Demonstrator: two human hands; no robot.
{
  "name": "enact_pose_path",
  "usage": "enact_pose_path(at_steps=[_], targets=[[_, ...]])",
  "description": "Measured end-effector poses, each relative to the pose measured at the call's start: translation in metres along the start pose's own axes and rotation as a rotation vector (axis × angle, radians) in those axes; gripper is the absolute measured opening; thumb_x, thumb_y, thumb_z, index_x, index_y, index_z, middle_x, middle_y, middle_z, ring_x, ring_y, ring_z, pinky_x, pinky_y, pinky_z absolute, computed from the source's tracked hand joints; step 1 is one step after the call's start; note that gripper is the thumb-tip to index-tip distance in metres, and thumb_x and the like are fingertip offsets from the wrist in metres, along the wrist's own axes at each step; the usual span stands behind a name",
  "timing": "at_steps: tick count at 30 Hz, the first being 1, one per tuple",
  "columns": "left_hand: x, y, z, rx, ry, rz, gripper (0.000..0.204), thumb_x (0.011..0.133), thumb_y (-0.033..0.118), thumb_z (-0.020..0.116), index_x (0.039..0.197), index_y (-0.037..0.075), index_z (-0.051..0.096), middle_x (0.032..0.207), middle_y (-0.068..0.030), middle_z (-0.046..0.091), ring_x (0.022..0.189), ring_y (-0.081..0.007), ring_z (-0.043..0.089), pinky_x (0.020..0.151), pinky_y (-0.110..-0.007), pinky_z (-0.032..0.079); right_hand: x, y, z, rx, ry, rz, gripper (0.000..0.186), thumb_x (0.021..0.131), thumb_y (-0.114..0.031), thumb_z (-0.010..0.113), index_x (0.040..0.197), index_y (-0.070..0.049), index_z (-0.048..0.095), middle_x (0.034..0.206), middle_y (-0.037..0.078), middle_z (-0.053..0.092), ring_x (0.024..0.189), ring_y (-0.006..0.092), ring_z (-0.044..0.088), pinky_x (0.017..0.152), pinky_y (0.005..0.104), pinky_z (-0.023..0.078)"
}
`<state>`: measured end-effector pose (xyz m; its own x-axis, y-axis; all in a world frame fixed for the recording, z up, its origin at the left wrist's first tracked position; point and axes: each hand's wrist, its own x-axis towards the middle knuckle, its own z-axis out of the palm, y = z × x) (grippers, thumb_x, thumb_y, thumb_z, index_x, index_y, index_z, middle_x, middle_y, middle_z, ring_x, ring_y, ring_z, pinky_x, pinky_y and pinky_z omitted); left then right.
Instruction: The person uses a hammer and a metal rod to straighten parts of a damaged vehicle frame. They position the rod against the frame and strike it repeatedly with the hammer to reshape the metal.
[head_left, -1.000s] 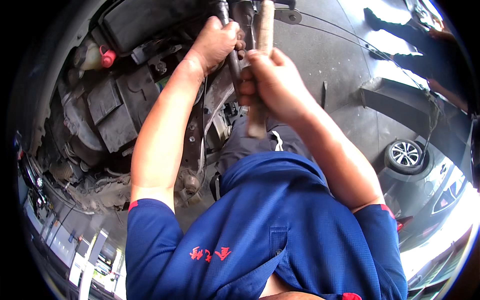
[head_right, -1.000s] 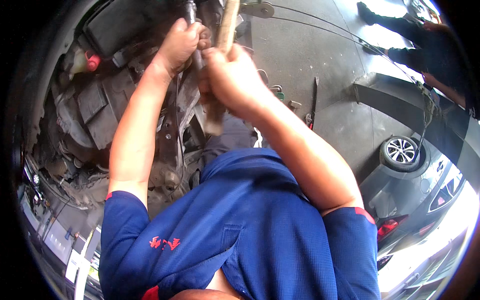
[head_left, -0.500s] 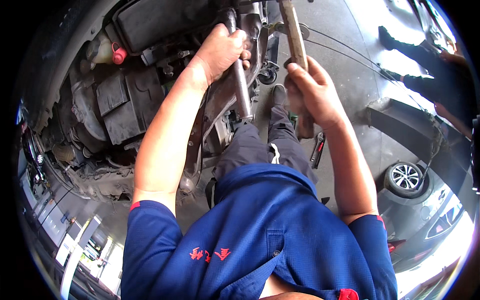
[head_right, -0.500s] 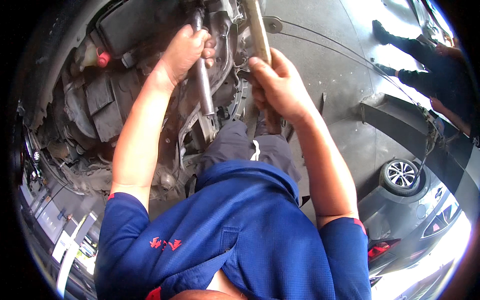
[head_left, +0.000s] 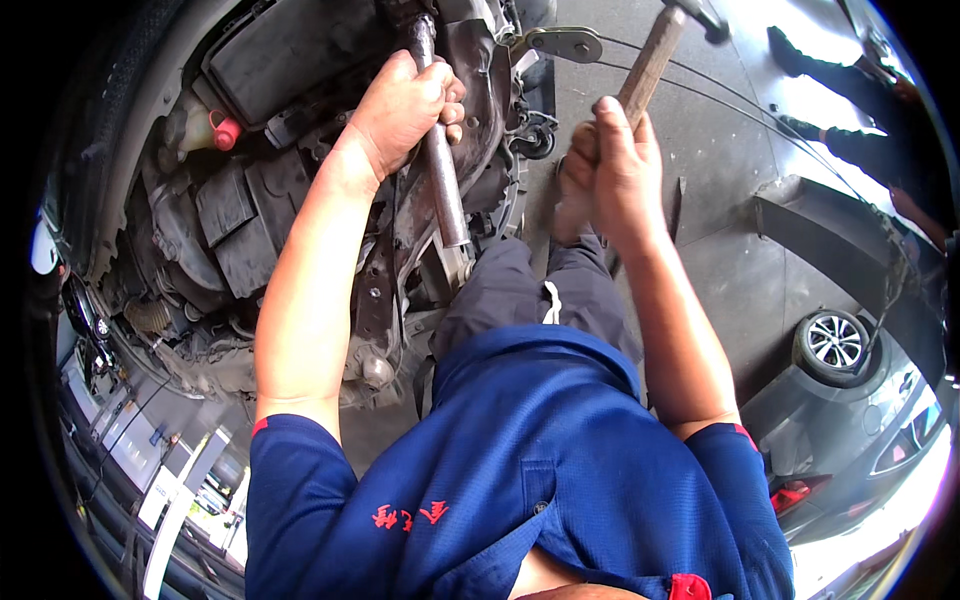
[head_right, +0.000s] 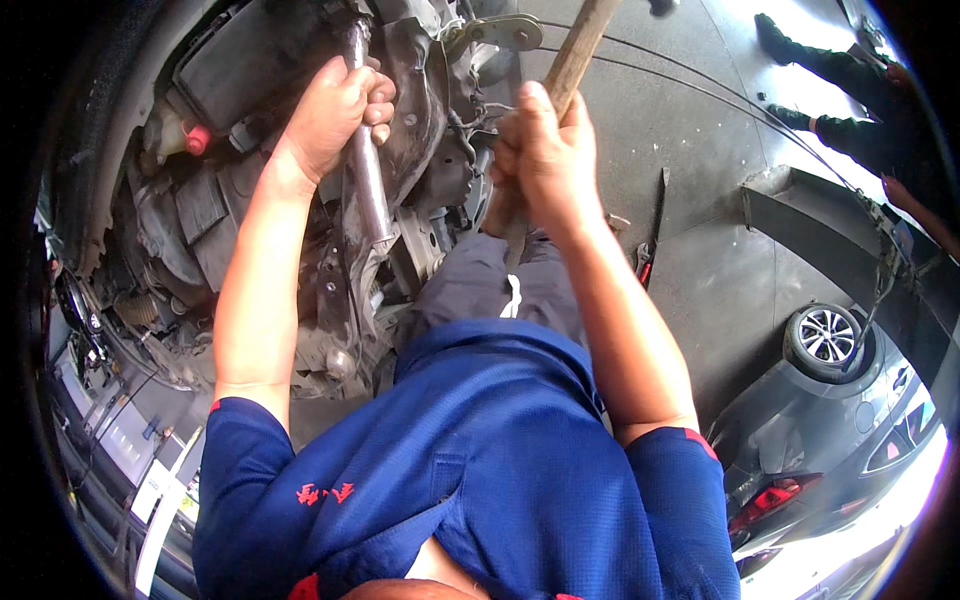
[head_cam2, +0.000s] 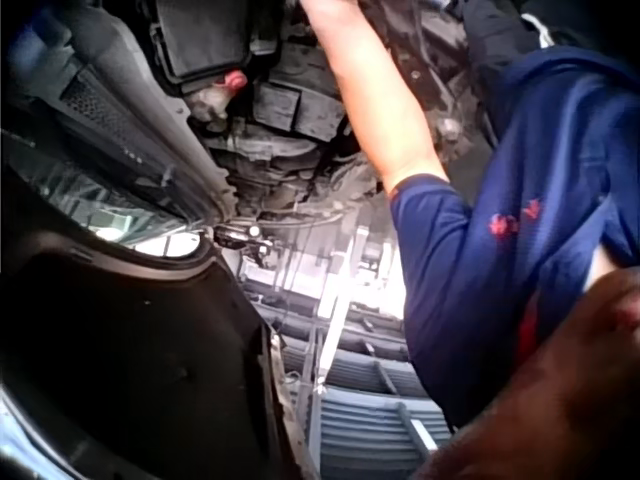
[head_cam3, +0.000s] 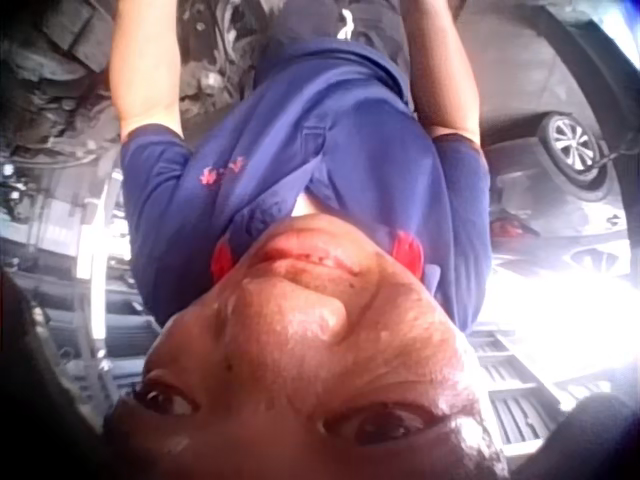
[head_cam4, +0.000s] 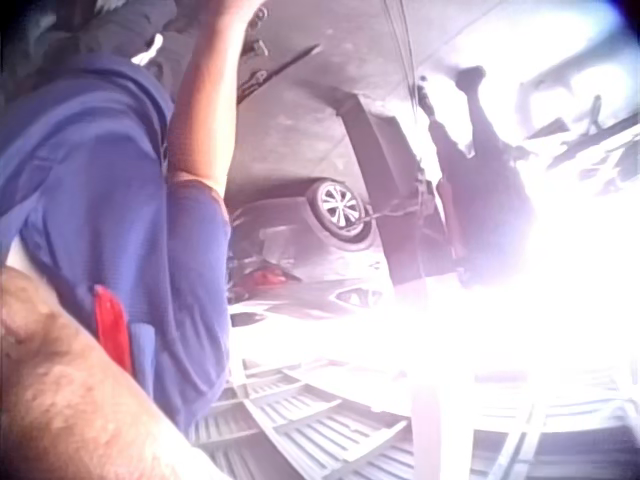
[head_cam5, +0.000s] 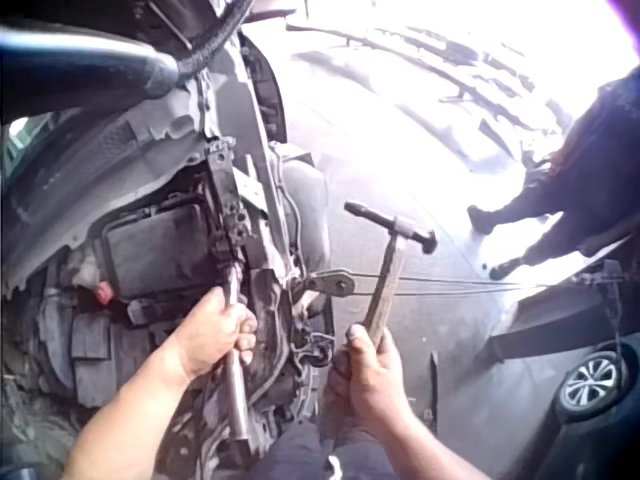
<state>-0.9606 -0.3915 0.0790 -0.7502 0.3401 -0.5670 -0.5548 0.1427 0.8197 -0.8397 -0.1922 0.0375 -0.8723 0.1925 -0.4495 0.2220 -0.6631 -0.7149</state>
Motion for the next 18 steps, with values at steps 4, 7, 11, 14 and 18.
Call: enact_pose_path(at_steps=[4,7,11,14,18], targets=[[0.004,-0.004,-0.007,0.032,-0.048,-0.003,0.005,0.100,0.010,0.047,0.103,0.007,0.046,0.083,-0.0022,0.051,0.063,-0.0082,0.049,0.054,-0.029,0.048,-0.008,0.029,0.028,-0.406,-0.198,0.268,0.030,0.103,-0.032,0.063,0.111,-0.005,0.052,0.073,0.000,0.055,0.057,0.0115,0.056,0.049,0.0294,0.048],[0.000,-0.002,-0.003,0.017,0.000,-0.019,0.004,0.099,0.011,0.047,0.097,0.008,0.046,0.082,-0.0021,0.051,0.063,-0.0077,0.049,0.054,-0.028,0.048,0.004,0.006,-0.004,-0.450,-0.153,0.210,0.025,0.104,-0.028,0.063,0.113,-0.007,0.053,0.072,-0.001,0.053,0.052,0.0095,0.052,0.046,0.0292,0.046],[-0.001,-0.005,-0.005,-0.019,0.012,0.001,0.007,0.102,0.012,0.046,0.098,0.007,0.046,0.084,-0.0017,0.050,0.064,-0.0075,0.048,0.052,-0.027,0.047,0.001,0.000,-0.011,-0.277,-0.092,0.117,0.022,0.106,-0.030,0.061,0.105,-0.012,0.049,0.069,-0.002,0.050,0.049,0.0086,0.045,0.044,0.0280,0.041],[-0.015,-0.001,-0.001,-0.183,0.012,0.015,0.008,0.104,0.013,0.047,0.101,0.006,0.048,0.086,-0.0022,0.048,0.065,-0.0075,0.046,0.052,-0.025,0.045,0.001,0.000,-0.008,-0.321,-0.167,0.171,0.021,0.106,-0.029,0.060,0.106,-0.011,0.049,0.069,-0.002,0.049,0.050,0.0086,0.044,0.045,0.0277,0.041],[-0.014,-0.013,-0.001,-0.399,-0.052,0.129,0.012,0.105,0.015,0.051,0.107,0.003,0.051,0.087,-0.0030,0.047,0.066,-0.0077,0.046,0.051,-0.023,0.043,0.008,0.004,-0.004,-0.289,-0.270,0.233,0.019,0.107,-0.026,0.060,0.108,-0.011,0.049,0.065,-0.004,0.046,0.049,0.0074,0.042,0.044,0.0273,0.038]])
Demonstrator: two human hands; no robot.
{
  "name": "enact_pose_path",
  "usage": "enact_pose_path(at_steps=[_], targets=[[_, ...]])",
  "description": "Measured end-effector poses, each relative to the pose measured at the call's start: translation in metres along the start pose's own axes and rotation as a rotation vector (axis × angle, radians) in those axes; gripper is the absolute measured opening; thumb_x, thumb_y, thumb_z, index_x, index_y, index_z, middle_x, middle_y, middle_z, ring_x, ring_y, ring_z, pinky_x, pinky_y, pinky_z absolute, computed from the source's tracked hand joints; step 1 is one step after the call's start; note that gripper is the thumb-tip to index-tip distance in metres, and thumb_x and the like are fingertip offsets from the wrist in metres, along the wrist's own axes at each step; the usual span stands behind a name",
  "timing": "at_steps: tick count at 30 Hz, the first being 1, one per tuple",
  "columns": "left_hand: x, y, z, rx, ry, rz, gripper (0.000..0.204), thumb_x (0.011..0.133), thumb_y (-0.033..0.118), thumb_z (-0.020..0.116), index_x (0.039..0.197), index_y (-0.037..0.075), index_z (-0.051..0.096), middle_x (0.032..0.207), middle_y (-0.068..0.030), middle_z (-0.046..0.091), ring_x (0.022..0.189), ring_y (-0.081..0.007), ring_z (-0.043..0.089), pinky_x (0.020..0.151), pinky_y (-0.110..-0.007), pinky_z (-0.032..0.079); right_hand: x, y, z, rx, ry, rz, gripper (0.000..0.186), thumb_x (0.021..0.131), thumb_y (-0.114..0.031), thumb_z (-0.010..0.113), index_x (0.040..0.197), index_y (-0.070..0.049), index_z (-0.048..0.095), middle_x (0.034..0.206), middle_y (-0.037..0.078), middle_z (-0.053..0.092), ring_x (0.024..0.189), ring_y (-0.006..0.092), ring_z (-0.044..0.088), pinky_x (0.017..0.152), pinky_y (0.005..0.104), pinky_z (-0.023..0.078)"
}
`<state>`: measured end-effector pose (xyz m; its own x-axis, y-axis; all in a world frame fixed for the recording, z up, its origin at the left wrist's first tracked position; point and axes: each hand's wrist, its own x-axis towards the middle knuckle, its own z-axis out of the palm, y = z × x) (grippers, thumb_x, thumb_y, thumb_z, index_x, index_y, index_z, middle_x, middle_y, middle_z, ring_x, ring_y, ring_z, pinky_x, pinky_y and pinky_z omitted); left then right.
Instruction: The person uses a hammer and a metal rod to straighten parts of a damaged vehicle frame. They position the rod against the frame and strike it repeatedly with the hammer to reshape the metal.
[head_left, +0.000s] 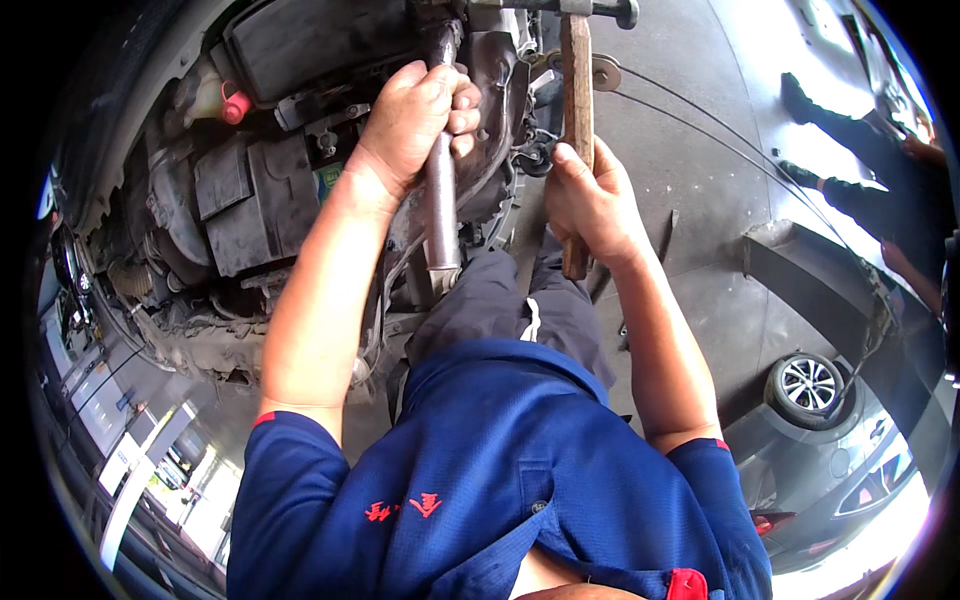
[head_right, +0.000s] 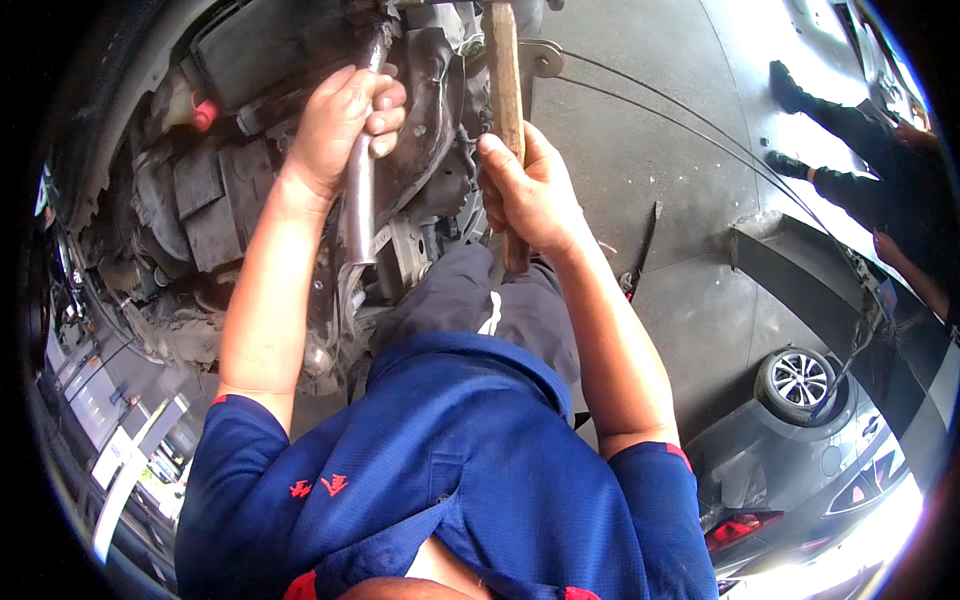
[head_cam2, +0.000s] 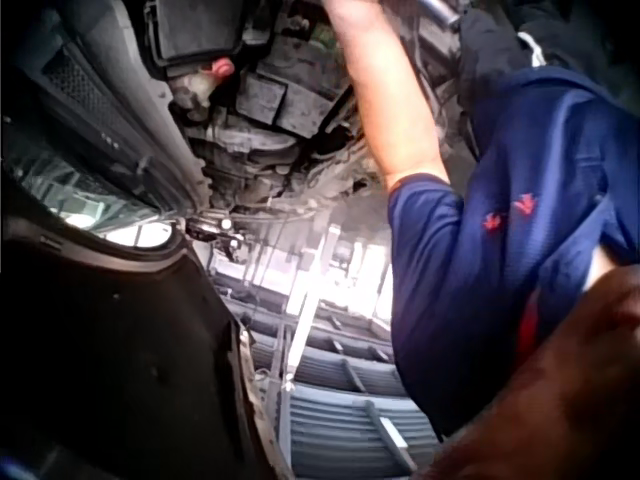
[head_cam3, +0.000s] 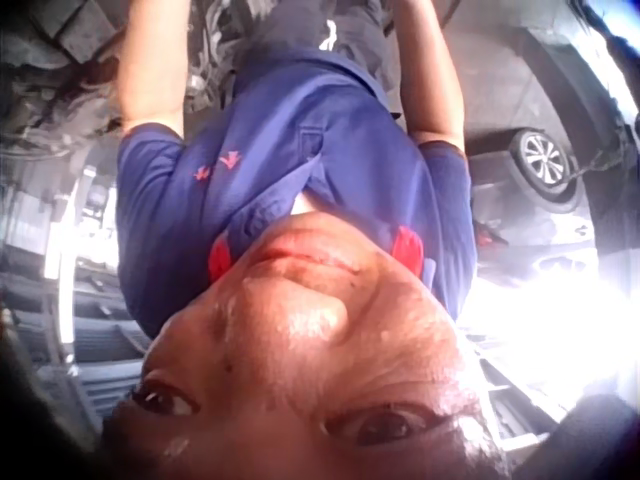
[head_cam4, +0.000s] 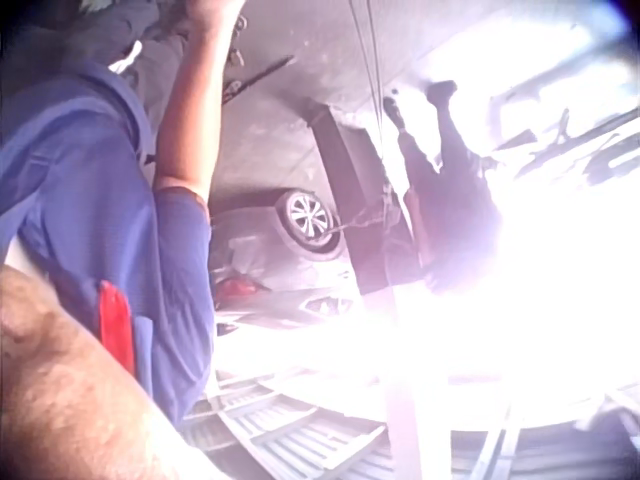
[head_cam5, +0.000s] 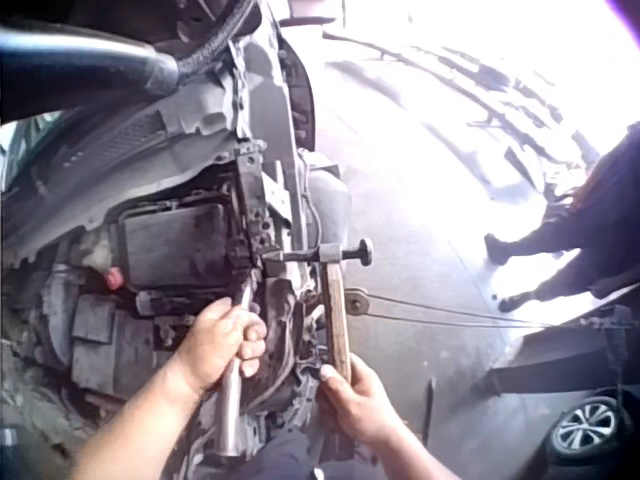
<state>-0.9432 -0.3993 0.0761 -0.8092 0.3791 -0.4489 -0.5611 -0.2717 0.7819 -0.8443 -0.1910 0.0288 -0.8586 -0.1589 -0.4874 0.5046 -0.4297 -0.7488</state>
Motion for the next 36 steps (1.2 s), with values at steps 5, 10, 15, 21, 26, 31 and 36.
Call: enact_pose_path(at_steps=[5,10,15,21,26,31,36], targets=[[0.004,-0.021,0.015,-0.077,0.149,0.080,0.017,0.103,0.014,0.054,0.114,0.002,0.051,0.086,-0.0040,0.048,0.068,-0.0092,0.047,0.052,-0.025,0.044,0.005,0.003,-0.012,0.038,0.009,-0.061,0.020,0.106,-0.027,0.061,0.105,-0.011,0.048,0.065,-0.006,0.043,0.049,0.0052,0.038,0.044,0.0255,0.033],[-0.001,-0.002,-0.006,-0.232,0.014,-0.054,0.013,0.104,0.011,0.048,0.111,0.001,0.052,0.082,-0.0016,0.047,0.062,-0.0054,0.044,0.046,-0.020,0.040,-0.007,-0.004,-0.020,0.043,-0.009,-0.048,0.022,0.106,-0.029,0.062,0.106,-0.011,0.049,0.067,-0.006,0.043,0.049,0.0042,0.036,0.044,0.0245,0.033],[-0.019,-0.022,0.016,0.132,0.242,-0.005,0.012,0.106,0.015,0.048,0.115,0.007,0.048,0.080,-0.0023,0.047,0.058,-0.0091,0.047,0.044,-0.025,0.043,-0.010,-0.005,-0.020,0.054,-0.029,-0.021,0.022,0.105,-0.029,0.063,0.108,-0.010,0.050,0.068,-0.004,0.047,0.049,0.0054,0.041,0.043,0.0251,0.036],[-0.014,-0.033,0.016,0.339,0.262,0.060,0.014,0.106,0.015,0.049,0.116,0.007,0.045,0.080,-0.0023,0.049,0.057,-0.0094,0.048,0.045,-0.026,0.042,0.001,0.000,-0.015,0.060,-0.080,0.005,0.023,0.106,-0.028,0.062,0.113,-0.009,0.051,0.067,-0.002,0.050,0.048,0.0080,0.045,0.043,0.0267,0.040],[-0.015,-0.035,0.010,0.283,0.222,0.023,0.015,0.108,0.016,0.047,0.118,0.006,0.044,0.086,-0.0037,0.049,0.059,-0.0094,0.047,0.045,-0.026,0.043,0.005,0.003,-0.016,0.062,-0.070,0.012,0.023,0.106,-0.029,0.061,0.114,-0.008,0.051,0.066,-0.002,0.050,0.048,0.0081,0.045,0.043,0.0269,0.040],[-0.015,-0.037,0.005,0.156,0.212,-0.017,0.011,0.108,0.014,0.046,0.116,0.007,0.045,0.084,-0.0031,0.048,0.058,-0.0091,0.046,0.045,-0.025,0.041,0.010,0.003,-0.020,0.043,-0.088,0.001,0.022,0.106,-0.028,0.060,0.112,-0.008,0.052,0.066,-0.002,0.050,0.048,0.0080,0.045,0.043,0.0268,0.040],[-0.008,-0.034,0.007,0.251,0.246,-0.026,0.014,0.104,0.014,0.050,0.114,0.006,0.045,0.078,-0.0028,0.050,0.053,-0.0094,0.046,0.044,-0.028,0.041,0.014,-0.002,-0.022,-0.002,-0.101,-0.006,0.022,0.106,-0.028,0.061,0.110,-0.008,0.052,0.067,-0.002,0.050,0.048,0.0079,0.046,0.043,0.0267,0.039]])
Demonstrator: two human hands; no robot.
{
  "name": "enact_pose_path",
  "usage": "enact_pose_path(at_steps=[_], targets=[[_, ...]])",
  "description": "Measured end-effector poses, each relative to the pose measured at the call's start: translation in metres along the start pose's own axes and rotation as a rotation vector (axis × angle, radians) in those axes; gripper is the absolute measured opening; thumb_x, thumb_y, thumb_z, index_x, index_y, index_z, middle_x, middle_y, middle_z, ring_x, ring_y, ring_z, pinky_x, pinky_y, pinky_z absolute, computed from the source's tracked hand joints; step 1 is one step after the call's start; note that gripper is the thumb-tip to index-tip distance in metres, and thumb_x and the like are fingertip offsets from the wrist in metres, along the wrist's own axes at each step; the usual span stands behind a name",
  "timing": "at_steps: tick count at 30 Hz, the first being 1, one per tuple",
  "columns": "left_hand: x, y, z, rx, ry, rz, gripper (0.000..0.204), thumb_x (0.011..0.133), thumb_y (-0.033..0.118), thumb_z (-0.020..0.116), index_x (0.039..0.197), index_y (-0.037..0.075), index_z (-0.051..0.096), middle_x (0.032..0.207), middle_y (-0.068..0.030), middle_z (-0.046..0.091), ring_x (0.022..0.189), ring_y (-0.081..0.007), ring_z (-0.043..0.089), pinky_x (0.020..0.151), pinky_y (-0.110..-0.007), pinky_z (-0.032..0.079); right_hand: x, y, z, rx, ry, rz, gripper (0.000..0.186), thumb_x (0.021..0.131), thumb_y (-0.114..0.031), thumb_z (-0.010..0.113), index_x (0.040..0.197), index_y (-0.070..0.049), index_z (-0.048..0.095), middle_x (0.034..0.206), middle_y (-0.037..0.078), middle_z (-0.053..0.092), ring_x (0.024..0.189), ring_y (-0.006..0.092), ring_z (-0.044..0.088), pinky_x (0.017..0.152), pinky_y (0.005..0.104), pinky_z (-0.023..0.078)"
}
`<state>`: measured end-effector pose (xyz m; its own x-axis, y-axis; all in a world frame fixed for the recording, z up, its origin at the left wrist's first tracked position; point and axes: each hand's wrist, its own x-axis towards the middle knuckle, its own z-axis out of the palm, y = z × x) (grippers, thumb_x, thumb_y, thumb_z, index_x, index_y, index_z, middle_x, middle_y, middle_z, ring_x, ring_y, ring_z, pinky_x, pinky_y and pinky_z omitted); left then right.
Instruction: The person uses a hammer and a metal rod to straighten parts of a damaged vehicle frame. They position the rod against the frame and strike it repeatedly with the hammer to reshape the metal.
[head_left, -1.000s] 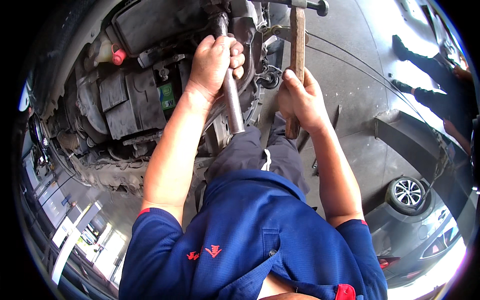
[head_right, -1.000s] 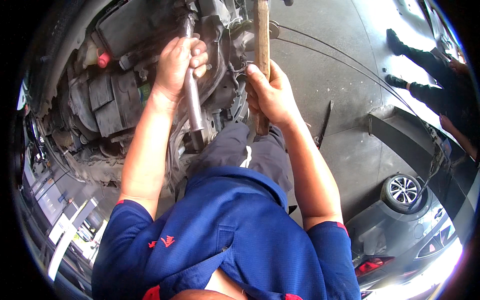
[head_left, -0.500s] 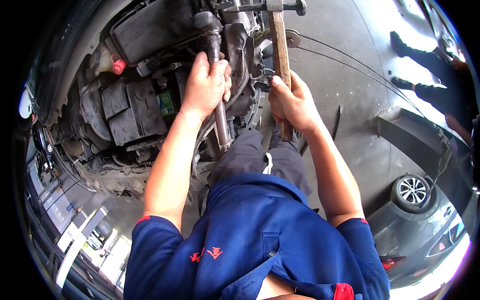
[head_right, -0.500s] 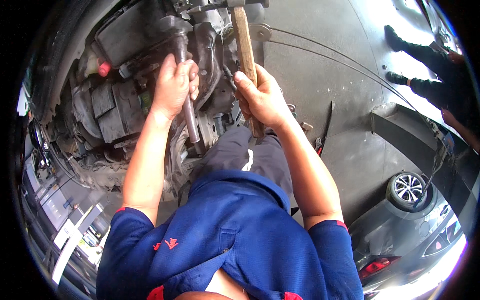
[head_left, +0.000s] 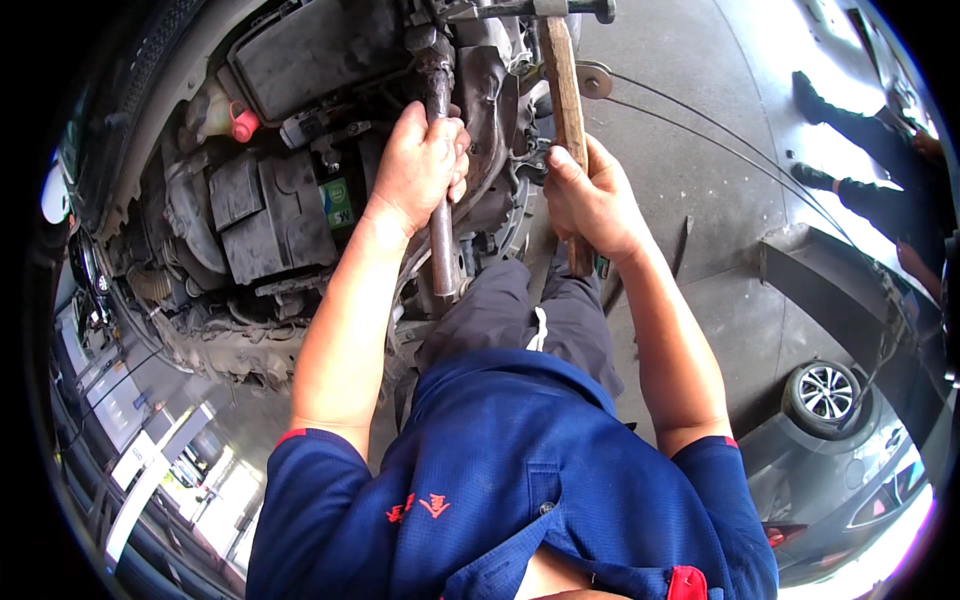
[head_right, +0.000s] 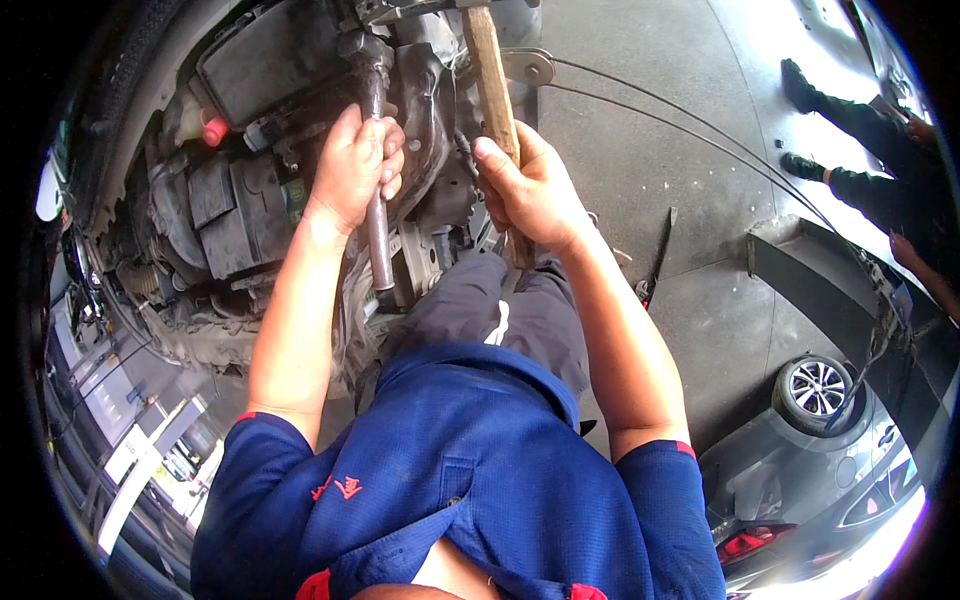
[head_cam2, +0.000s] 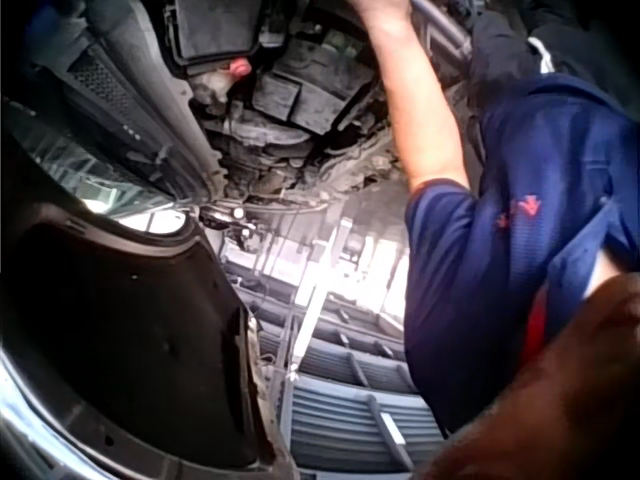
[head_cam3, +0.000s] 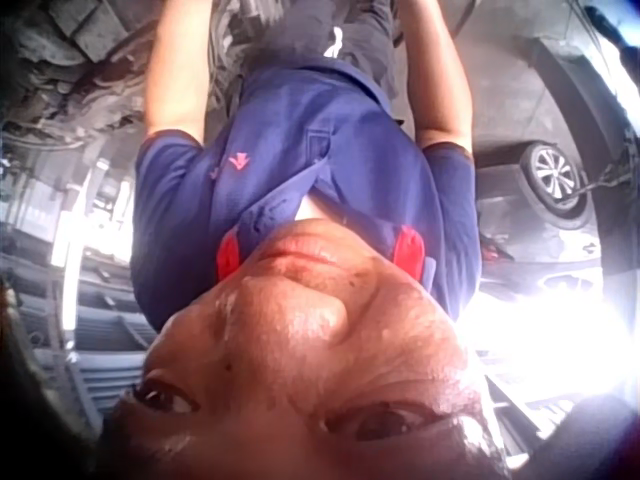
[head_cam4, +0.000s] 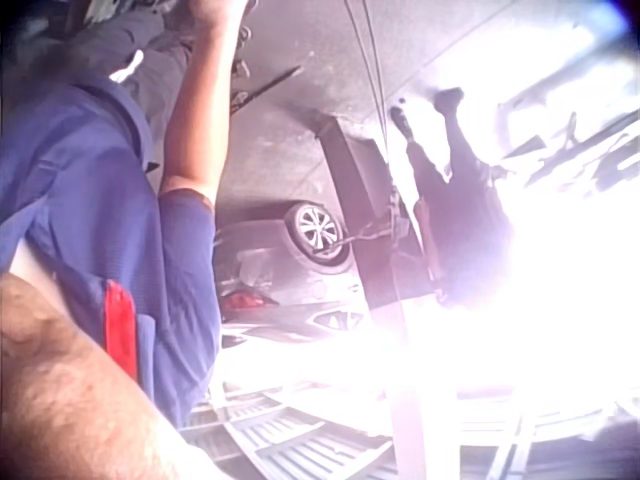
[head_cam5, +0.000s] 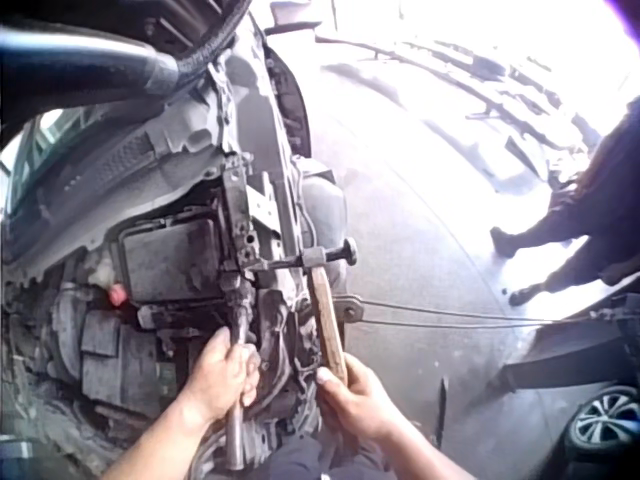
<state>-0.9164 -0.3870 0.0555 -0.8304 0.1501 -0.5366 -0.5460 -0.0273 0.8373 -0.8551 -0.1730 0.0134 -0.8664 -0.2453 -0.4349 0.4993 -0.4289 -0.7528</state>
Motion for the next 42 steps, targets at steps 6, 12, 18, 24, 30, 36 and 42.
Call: enact_pose_path(at_steps=[6,12,18,24,30,36,42], targets=[[0.000,0.000,0.003,0.001,0.010,0.032,0.014,0.103,0.014,0.050,0.114,0.006,0.044,0.078,-0.0031,0.051,0.052,-0.0094,0.047,0.043,-0.028,0.041,0.006,-0.002,0.001,-0.059,0.014,-0.013,0.024,0.106,-0.028,0.062,0.112,-0.008,0.053,0.066,-0.002,0.050,0.048,0.0078,0.046,0.043,0.0264,0.039],[-0.005,-0.003,0.016,-0.027,0.069,0.085,0.016,0.106,0.013,0.046,0.120,0.006,0.045,0.079,-0.0036,0.048,0.053,-0.0095,0.045,0.042,-0.026,0.039,0.005,-0.005,-0.005,-0.033,-0.045,-0.028,0.025,0.106,-0.029,0.061,0.113,-0.007,0.052,0.066,-0.002,0.051,0.048,0.0082,0.047,0.043,0.0266,0.040],[-0.005,0.001,0.021,-0.020,0.102,0.045,0.017,0.107,0.014,0.045,0.121,0.005,0.044,0.080,-0.0039,0.048,0.053,-0.0097,0.045,0.042,-0.026,0.040,0.002,-0.007,-0.004,-0.020,-0.055,-0.014,0.023,0.107,-0.028,0.060,0.111,-0.008,0.052,0.067,-0.002,0.051,0.048,0.0082,0.047,0.043,0.0265,0.040],[0.001,-0.003,0.016,-0.006,0.111,0.081,0.020,0.103,0.011,0.049,0.121,0.005,0.042,0.079,-0.0048,0.052,0.049,-0.0103,0.049,0.039,-0.029,0.041,0.006,0.001,-0.007,0.057,-0.035,-0.036,0.023,0.106,-0.029,0.062,0.113,-0.009,0.052,0.069,-0.001,0.052,0.048,0.0080,0.047,0.043,0.0263,0.040],[0.000,-0.001,0.025,-0.004,0.106,0.071,0.019,0.109,0.017,0.046,0.123,0.005,0.044,0.079,-0.0028,0.048,0.054,-0.0091,0.045,0.043,-0.026,0.041,0.008,0.000,-0.003,-0.079,-0.012,-0.008,0.027,0.105,-0.028,0.064,0.117,-0.006,0.053,0.068,-0.001,0.053,0.048,0.0081,0.049,0.042,0.0262,0.041],[0.002,-0.003,0.022,0.020,0.127,0.065,0.020,0.109,0.018,0.046,0.126,0.006,0.044,0.079,-0.0026,0.047,0.053,-0.0090,0.045,0.043,-0.026,0.040,0.002,-0.005,-0.013,0.028,0.145,-0.108,0.025,0.105,-0.032,0.062,0.110,-0.009,0.052,0.070,-0.002,0.052,0.050,0.0079,0.047,0.044,0.0267,0.043],[0.003,0.000,0.026,0.033,0.118,0.079,0.022,0.107,0.014,0.047,0.127,0.005,0.044,0.079,-0.0026,0.047,0.052,-0.0094,0.045,0.042,-0.027,0.041,-0.007,-0.012,-0.025,0.380,0.473,-0.308,0.025,0.104,-0.033,0.061,0.103,-0.012,0.047,0.072,-0.001,0.050,0.051,0.0085,0.048,0.045,0.0275,0.045]])
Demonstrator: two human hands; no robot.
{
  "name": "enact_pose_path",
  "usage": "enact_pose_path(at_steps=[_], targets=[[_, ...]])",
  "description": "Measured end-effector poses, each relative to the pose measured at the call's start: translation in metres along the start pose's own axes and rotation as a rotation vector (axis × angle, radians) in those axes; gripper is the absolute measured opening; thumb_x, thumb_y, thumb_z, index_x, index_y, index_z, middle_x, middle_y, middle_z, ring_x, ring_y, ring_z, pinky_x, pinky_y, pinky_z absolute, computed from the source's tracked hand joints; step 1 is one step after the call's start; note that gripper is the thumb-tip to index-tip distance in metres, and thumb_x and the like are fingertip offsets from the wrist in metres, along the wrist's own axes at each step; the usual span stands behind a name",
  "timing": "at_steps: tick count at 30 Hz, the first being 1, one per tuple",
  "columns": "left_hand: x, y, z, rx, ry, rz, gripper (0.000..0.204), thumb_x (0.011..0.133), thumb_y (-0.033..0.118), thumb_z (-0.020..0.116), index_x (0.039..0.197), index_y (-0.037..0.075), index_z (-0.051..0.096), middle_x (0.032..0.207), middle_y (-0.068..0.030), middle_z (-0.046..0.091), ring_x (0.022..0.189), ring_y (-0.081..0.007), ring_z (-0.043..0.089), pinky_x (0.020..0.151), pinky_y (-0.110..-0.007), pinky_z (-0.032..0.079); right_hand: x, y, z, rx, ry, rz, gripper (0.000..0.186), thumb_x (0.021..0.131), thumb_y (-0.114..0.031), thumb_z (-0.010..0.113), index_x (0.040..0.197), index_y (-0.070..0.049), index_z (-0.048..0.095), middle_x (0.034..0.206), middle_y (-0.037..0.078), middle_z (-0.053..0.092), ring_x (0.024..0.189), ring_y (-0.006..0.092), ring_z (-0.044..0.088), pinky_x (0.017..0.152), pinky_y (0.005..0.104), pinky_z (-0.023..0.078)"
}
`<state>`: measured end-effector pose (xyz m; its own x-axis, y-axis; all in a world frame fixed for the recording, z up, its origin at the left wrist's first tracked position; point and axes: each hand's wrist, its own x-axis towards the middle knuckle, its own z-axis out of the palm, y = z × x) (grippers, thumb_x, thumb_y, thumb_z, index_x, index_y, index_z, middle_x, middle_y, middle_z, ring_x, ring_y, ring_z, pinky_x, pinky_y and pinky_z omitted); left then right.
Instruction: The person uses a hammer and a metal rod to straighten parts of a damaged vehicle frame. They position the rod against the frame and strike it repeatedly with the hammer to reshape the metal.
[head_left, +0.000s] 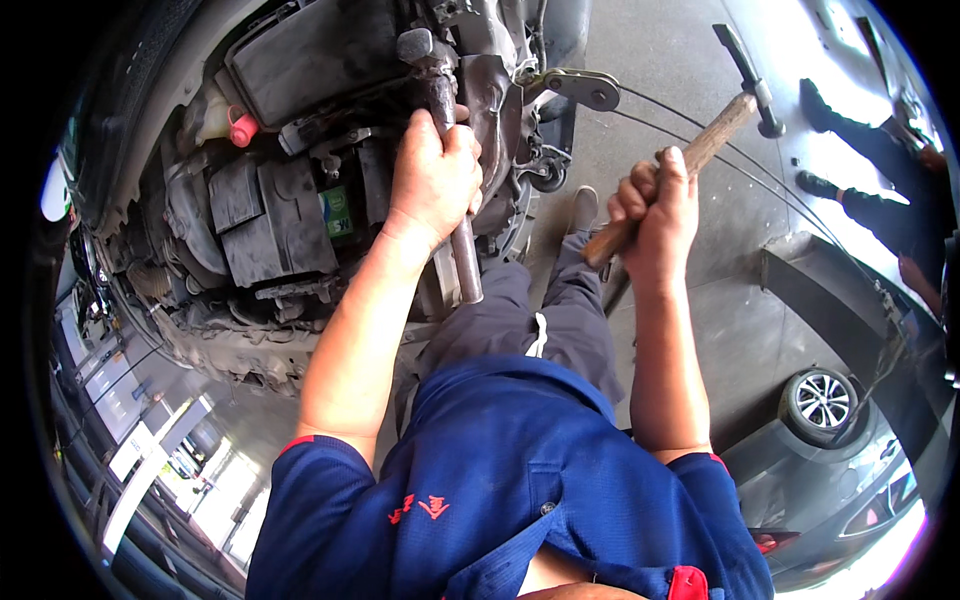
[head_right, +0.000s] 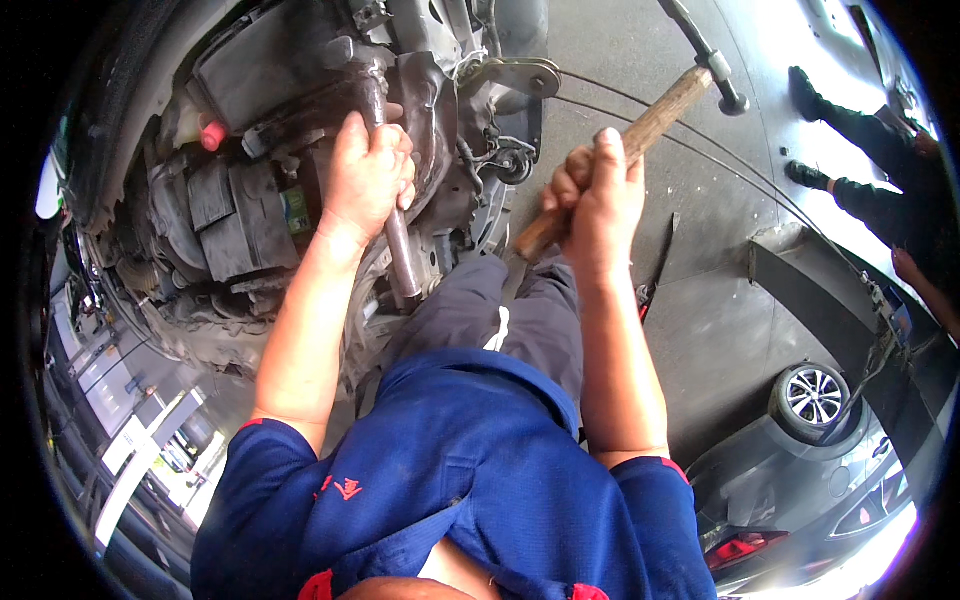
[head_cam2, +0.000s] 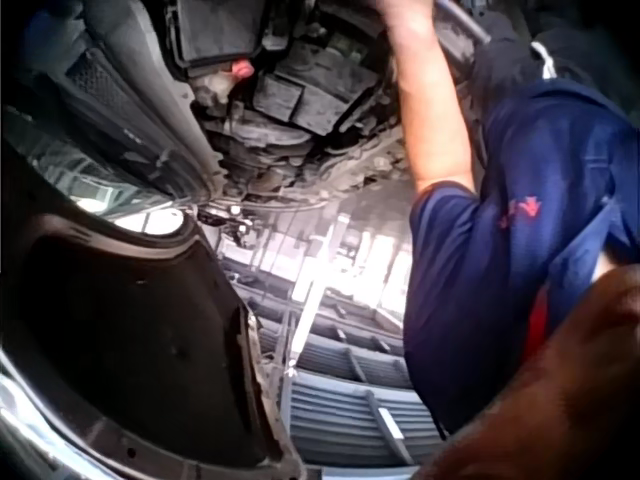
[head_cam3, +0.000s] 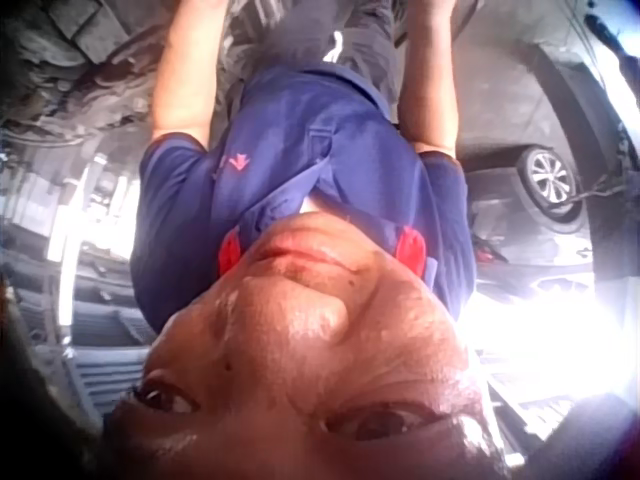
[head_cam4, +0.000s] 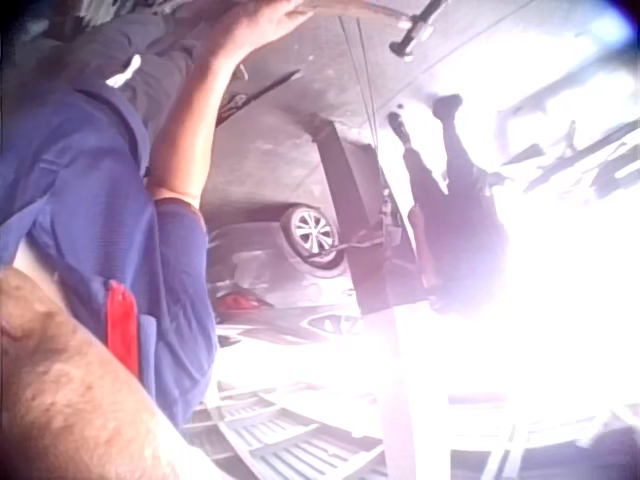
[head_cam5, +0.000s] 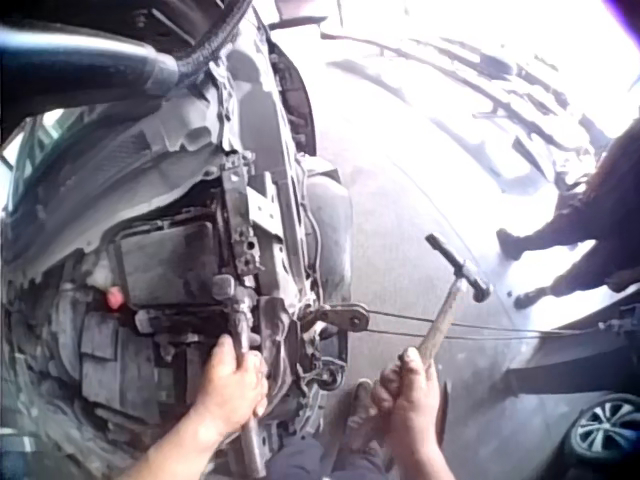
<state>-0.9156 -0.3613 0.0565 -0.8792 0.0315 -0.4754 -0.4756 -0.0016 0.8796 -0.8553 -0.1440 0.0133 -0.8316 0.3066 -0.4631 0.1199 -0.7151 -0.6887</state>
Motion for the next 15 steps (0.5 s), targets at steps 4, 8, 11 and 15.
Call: enact_pose_path(at_steps=[4,8,11,15], targets=[[0.006,0.006,-0.003,-0.134,0.111,-0.121,0.014,0.103,0.010,0.045,0.115,0.005,0.048,0.078,-0.0023,0.051,0.051,-0.0097,0.046,0.042,-0.029,0.041,-0.031,0.030,0.036,-1.195,-0.399,-0.635,0.026,0.100,-0.030,0.067,0.107,-0.007,0.057,0.075,0.000,0.056,0.054,0.0101,0.054,0.048,0.0290,0.047],[0.016,0.022,-0.015,0.199,0.152,0.034,0.018,0.101,0.015,0.051,0.112,0.001,0.051,0.069,-0.0052,0.058,0.047,-0.0161,0.056,0.040,-0.033,0.047,-0.030,-0.017,0.034,-0.529,-0.365,0.327,0.027,0.104,-0.029,0.064,0.110,-0.007,0.051,0.069,-0.001,0.050,0.049,0.0086,0.048,0.044,0.0276,0.043],[0.009,0.000,-0.014,0.262,0.199,0.063,0.021,0.100,0.016,0.053,0.115,0.001,0.052,0.071,-0.0070,0.059,0.047,-0.0176,0.059,0.041,-0.034,0.048,-0.024,-0.010,0.018,-0.421,-0.131,0.244,0.025,0.105,-0.029,0.063,0.105,-0.010,0.048,0.068,0.000,0.049,0.048,0.0090,0.046,0.044,0.0282,0.041],[0.007,-0.032,-0.012,0.485,0.254,0.267,0.021,0.098,0.017,0.057,0.107,-0.002,0.054,0.075,-0.0177,0.065,0.051,-0.0281,0.064,0.046,-0.040,0.051,-0.025,-0.016,0.000,-0.377,-0.132,0.230,0.024,0.106,-0.030,0.061,0.103,-0.010,0.049,0.066,0.000,0.049,0.048,0.0090,0.046,0.043,0.0281,0.041]])
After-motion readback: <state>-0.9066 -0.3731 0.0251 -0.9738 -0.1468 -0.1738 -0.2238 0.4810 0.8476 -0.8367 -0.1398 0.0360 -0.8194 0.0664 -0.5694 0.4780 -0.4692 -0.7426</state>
